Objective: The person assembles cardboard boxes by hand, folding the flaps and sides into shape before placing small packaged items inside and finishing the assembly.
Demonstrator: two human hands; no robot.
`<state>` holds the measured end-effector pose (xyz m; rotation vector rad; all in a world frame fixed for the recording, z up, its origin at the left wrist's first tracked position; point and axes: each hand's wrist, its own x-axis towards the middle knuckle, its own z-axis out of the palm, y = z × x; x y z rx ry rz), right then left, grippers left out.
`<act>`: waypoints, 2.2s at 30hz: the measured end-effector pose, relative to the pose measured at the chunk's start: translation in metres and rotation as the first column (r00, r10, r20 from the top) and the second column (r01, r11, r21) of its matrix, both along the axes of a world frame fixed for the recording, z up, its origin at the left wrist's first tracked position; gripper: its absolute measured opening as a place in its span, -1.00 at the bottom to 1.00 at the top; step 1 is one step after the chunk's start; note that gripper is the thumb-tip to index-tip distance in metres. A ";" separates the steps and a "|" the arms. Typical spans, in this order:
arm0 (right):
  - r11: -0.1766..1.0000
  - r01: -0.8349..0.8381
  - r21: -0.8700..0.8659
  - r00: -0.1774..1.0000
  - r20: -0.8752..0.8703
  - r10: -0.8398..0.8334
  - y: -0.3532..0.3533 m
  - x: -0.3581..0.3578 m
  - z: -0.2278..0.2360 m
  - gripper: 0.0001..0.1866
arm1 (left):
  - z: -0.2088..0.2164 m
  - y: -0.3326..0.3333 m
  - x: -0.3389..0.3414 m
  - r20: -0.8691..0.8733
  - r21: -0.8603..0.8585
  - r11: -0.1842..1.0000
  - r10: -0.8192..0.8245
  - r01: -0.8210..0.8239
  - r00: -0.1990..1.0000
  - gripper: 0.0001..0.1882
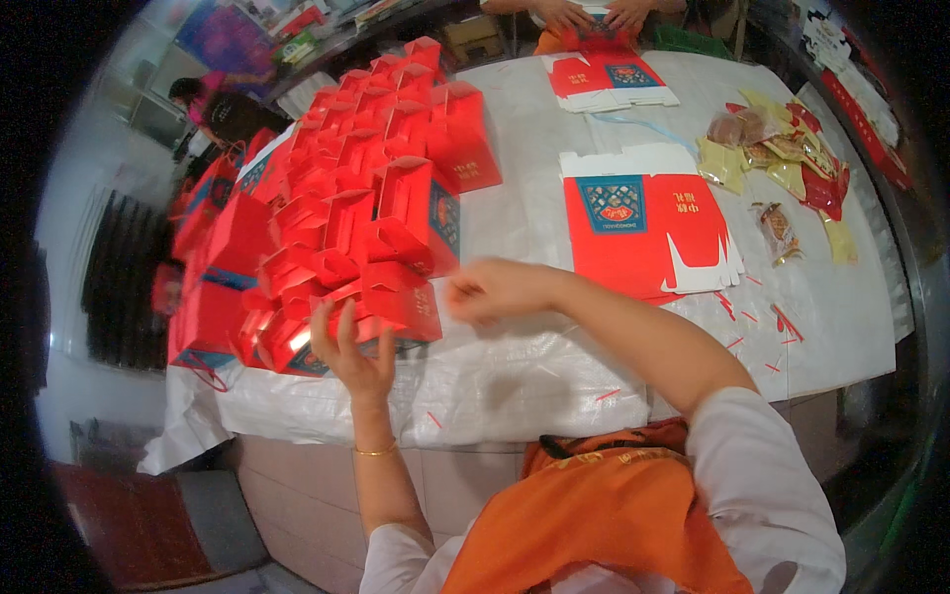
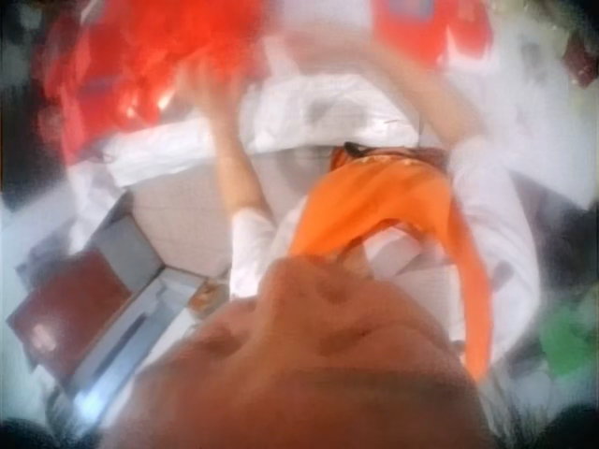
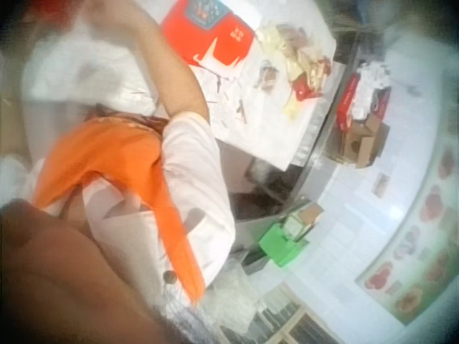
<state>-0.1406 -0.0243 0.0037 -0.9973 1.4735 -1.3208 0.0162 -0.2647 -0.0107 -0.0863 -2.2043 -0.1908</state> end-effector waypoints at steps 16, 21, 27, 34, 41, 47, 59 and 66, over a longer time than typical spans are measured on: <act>0.939 0.341 -0.042 0.346 -0.923 -0.166 0.228 0.102 -0.098 -0.68 | -0.092 0.191 0.026 0.647 0.261 0.959 -0.259 0.110 0.717 -0.16; 0.469 0.805 -0.364 -0.046 -0.826 -0.562 0.288 0.056 -0.088 -0.56 | -0.112 0.213 -0.032 0.378 0.748 0.656 -0.550 0.106 0.745 -0.34; 0.309 0.946 -0.094 0.114 -0.797 -0.593 0.328 -0.006 -0.108 -0.51 | -0.083 0.229 -0.090 0.371 0.895 0.429 -0.569 -0.120 0.734 -0.47; 0.373 0.915 -0.155 0.102 -0.805 -0.585 0.335 -0.007 -0.106 -0.57 | -0.066 0.246 -0.110 0.330 0.885 0.461 -0.515 -0.069 0.791 -0.54; 0.465 0.880 -0.093 0.112 -0.912 -0.395 0.332 -0.025 -0.087 -0.34 | -0.059 0.243 -0.149 0.206 0.970 0.065 -0.731 -0.234 0.651 -0.79; 0.550 0.835 -0.015 0.292 -0.835 -0.466 0.321 -0.027 -0.077 -0.01 | -0.044 0.263 -0.134 -0.098 0.967 -0.223 -0.772 -0.123 0.628 -0.58; 0.443 0.777 -0.448 -0.023 -0.723 -0.691 0.286 -0.025 -0.102 -0.34 | -0.049 0.251 -0.081 -0.129 0.960 -0.225 -0.883 -0.166 0.451 -0.31; 0.539 0.628 -0.562 0.090 -0.635 -0.767 0.282 0.012 -0.066 -0.28 | -0.042 0.232 -0.069 -0.229 0.964 -0.263 -0.743 0.040 0.629 -0.38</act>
